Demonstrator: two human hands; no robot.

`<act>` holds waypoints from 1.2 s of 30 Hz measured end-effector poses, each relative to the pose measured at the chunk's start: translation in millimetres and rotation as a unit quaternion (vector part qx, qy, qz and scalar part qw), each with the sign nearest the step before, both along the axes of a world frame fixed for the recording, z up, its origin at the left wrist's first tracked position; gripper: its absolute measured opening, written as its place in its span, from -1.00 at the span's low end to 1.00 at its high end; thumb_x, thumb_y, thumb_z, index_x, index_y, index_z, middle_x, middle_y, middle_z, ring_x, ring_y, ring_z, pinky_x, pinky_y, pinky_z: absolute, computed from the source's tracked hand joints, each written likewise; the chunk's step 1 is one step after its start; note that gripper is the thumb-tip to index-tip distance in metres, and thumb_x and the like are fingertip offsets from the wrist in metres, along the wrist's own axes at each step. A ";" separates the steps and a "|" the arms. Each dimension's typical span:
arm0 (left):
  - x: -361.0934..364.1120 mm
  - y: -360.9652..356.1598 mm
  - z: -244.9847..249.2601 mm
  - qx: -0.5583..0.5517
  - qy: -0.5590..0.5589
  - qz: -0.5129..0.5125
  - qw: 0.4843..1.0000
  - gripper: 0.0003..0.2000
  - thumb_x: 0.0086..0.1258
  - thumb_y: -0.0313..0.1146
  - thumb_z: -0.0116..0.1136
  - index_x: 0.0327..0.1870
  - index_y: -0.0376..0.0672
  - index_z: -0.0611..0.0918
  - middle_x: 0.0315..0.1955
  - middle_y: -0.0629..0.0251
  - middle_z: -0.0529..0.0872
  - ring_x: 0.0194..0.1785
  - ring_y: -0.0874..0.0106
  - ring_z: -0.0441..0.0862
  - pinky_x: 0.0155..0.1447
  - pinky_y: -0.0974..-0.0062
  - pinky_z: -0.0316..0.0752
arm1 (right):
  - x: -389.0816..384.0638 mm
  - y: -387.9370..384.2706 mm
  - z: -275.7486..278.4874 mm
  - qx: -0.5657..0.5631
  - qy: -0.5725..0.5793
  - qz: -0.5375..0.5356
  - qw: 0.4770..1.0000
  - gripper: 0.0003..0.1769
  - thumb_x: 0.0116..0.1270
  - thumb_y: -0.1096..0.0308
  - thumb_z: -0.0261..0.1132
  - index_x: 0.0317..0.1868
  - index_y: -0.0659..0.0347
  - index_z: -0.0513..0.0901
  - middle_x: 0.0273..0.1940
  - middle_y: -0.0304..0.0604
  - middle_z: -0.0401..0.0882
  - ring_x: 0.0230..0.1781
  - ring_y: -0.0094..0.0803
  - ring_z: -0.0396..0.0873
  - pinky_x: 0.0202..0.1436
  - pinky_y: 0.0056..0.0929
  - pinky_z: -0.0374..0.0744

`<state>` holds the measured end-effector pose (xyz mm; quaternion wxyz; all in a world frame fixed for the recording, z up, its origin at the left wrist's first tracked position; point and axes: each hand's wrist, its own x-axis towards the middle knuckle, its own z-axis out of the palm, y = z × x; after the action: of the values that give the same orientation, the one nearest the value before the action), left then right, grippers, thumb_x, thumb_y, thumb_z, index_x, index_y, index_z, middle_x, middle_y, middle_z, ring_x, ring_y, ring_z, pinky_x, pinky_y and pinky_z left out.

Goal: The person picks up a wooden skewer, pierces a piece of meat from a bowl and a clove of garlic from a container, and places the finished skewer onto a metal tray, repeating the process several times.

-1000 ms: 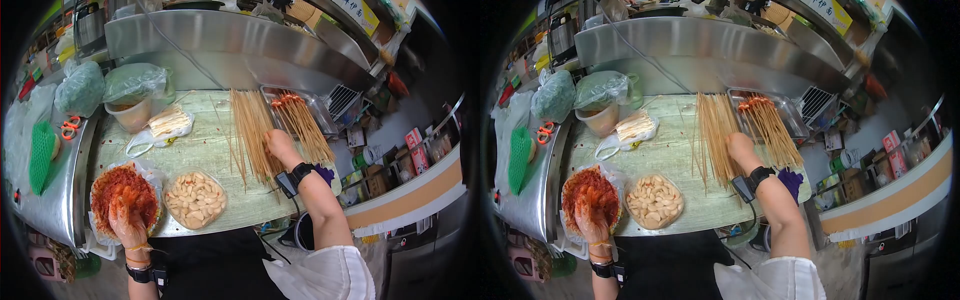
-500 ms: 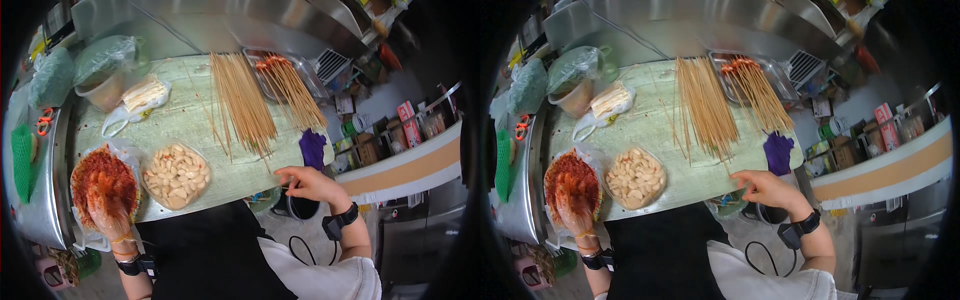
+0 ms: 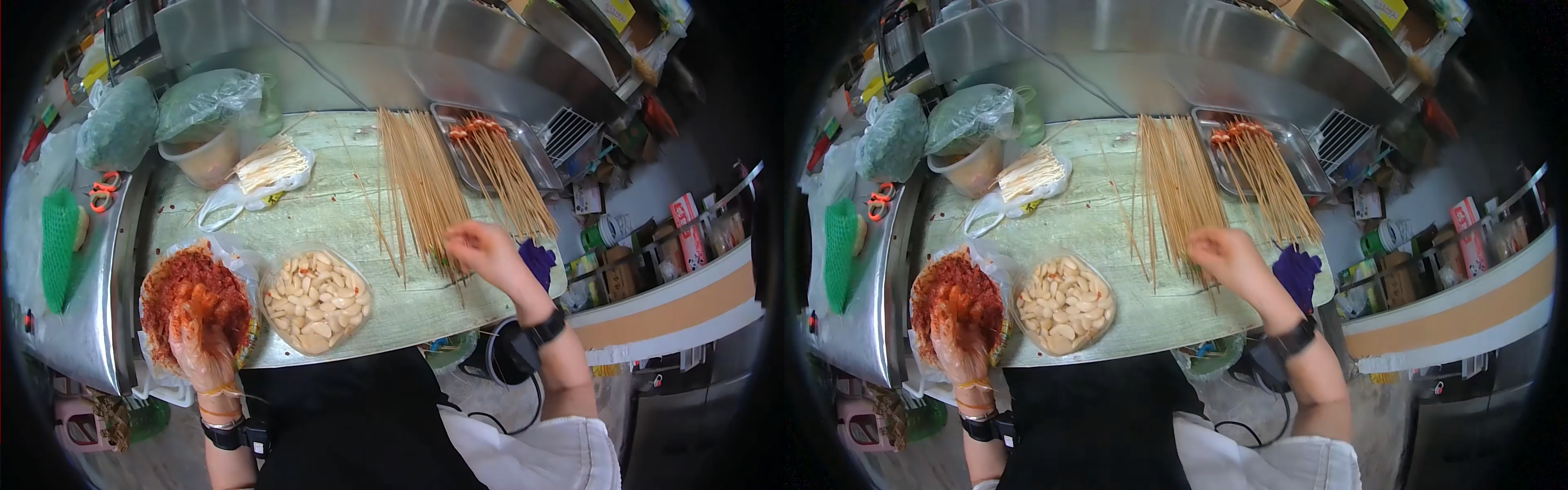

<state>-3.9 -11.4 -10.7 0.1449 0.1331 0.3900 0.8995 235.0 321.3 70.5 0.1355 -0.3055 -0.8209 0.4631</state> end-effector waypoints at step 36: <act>-9.0 -23.4 44.7 -0.045 0.055 0.054 0.996 -0.66 0.38 -0.39 0.11 0.09 -0.40 0.49 -0.10 0.13 0.66 -0.10 0.37 0.64 0.00 0.43 0.58 | -19.8 2.3 80.1 -0.021 0.367 -0.045 0.929 -0.77 0.47 0.25 0.08 -0.27 0.23 0.50 -0.56 -0.33 0.40 -0.62 -0.64 0.39 -0.47 -0.75 0.35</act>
<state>-12.9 -34.7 34.0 0.0801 0.1549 0.4437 0.8790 215.2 323.7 150.5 0.4414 -0.1535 -0.6893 0.5536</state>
